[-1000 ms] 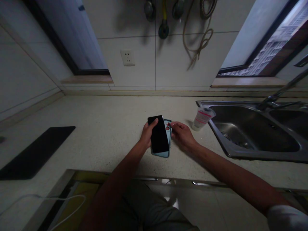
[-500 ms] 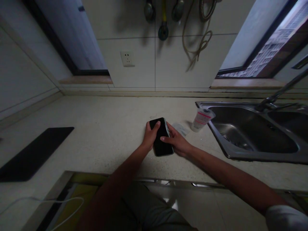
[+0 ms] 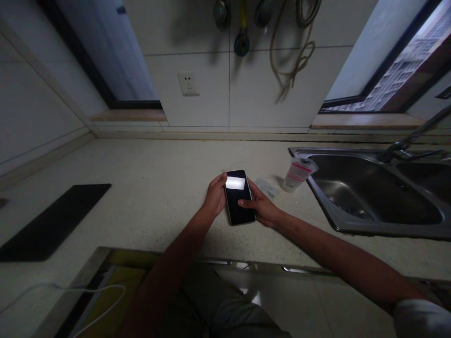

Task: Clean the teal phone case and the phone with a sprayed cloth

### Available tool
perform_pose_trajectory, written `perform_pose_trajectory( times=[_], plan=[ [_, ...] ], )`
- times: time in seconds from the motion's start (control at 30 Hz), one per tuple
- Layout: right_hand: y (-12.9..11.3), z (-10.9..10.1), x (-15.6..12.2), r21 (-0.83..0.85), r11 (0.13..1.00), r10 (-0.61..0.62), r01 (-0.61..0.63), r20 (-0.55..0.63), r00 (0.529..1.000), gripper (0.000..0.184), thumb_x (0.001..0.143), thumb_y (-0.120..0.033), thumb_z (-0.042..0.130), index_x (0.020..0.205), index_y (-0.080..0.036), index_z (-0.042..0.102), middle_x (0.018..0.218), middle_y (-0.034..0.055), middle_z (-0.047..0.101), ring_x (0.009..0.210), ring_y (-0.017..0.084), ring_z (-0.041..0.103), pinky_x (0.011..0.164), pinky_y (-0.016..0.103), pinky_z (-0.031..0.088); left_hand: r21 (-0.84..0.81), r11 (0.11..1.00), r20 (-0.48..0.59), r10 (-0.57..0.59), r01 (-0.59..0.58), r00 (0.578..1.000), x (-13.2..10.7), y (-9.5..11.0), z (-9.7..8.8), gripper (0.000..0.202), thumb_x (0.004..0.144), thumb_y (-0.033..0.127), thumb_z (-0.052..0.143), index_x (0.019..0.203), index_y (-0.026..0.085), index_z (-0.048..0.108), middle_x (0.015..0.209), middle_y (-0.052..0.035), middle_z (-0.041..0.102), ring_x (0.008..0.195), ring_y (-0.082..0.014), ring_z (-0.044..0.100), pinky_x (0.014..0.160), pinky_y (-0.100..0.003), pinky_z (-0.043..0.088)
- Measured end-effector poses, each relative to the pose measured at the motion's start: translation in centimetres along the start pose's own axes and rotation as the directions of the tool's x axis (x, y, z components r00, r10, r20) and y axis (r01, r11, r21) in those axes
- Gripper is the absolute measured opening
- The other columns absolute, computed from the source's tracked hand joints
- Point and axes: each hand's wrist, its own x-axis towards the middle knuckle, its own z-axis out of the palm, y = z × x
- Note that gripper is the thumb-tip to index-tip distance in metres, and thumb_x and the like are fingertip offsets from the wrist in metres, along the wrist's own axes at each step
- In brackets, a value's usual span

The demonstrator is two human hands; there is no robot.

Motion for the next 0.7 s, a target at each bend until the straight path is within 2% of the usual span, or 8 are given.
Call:
perform_pose_trajectory(
  times=[0.17,0.3,0.37,0.57,0.7],
  plan=[
    [0.2,-0.3,0.2,0.031,0.999,0.012,-0.012,0.006,1.000,0.092,0.059,-0.021,0.085,0.141,-0.036,0.046,0.123,0.0010,0.068,0.107,0.022,0.065,0.094,0.037,0.052,0.053,0.995,0.006,0.089,-0.089,0.996,-0.2,0.1,0.0,0.039,0.065,0.043,0.086,0.082,0.015,0.065,0.075,-0.0033,0.067,0.082,-0.0198,0.067,0.080,-0.031,0.051],
    [0.3,-0.2,0.2,0.027,0.997,0.075,-0.074,-0.036,0.997,0.057,0.062,-0.027,0.086,0.115,-0.025,0.064,0.100,0.0007,0.072,0.087,0.019,0.066,0.082,0.034,0.053,0.042,0.991,-0.014,0.130,-0.129,0.991,-0.5,0.6,0.5,0.040,0.064,0.046,0.086,0.080,0.017,0.064,0.076,-0.0025,0.067,0.089,-0.0208,0.066,0.081,-0.030,0.052],
    [0.4,-0.2,0.2,0.026,0.993,0.112,-0.112,-0.025,0.993,0.046,0.063,-0.033,0.087,0.104,-0.021,0.067,0.093,0.0012,0.072,0.080,0.017,0.066,0.078,0.032,0.052,0.024,0.988,-0.025,0.155,-0.154,0.988,-0.6,0.8,0.6,0.041,0.063,0.047,0.087,0.079,0.017,0.063,0.078,-0.0027,0.067,0.092,-0.0212,0.066,0.083,-0.031,0.052],
    [1.1,-0.4,0.0,-0.059,0.988,0.146,-0.143,0.048,0.988,0.049,0.059,-0.036,0.091,0.099,-0.018,0.068,0.087,0.0016,0.071,0.078,0.017,0.064,0.079,0.034,0.052,-0.005,0.973,-0.147,0.227,-0.230,0.963,-0.2,1.1,0.3,0.033,0.065,0.037,0.087,0.075,0.019,0.062,0.075,0.0006,0.065,0.086,-0.0163,0.064,0.083,-0.027,0.050],
    [1.1,-0.4,-0.1,-0.087,0.989,0.118,-0.118,-0.002,0.993,0.048,0.059,-0.038,0.089,0.096,-0.018,0.065,0.085,0.0006,0.069,0.076,0.017,0.063,0.078,0.036,0.051,-0.081,0.975,-0.127,0.197,-0.208,0.972,0.2,1.3,0.0,0.023,0.067,0.031,0.081,0.079,0.018,0.066,0.081,-0.0010,0.068,0.088,-0.0161,0.065,0.086,-0.027,0.049]
  ],
)
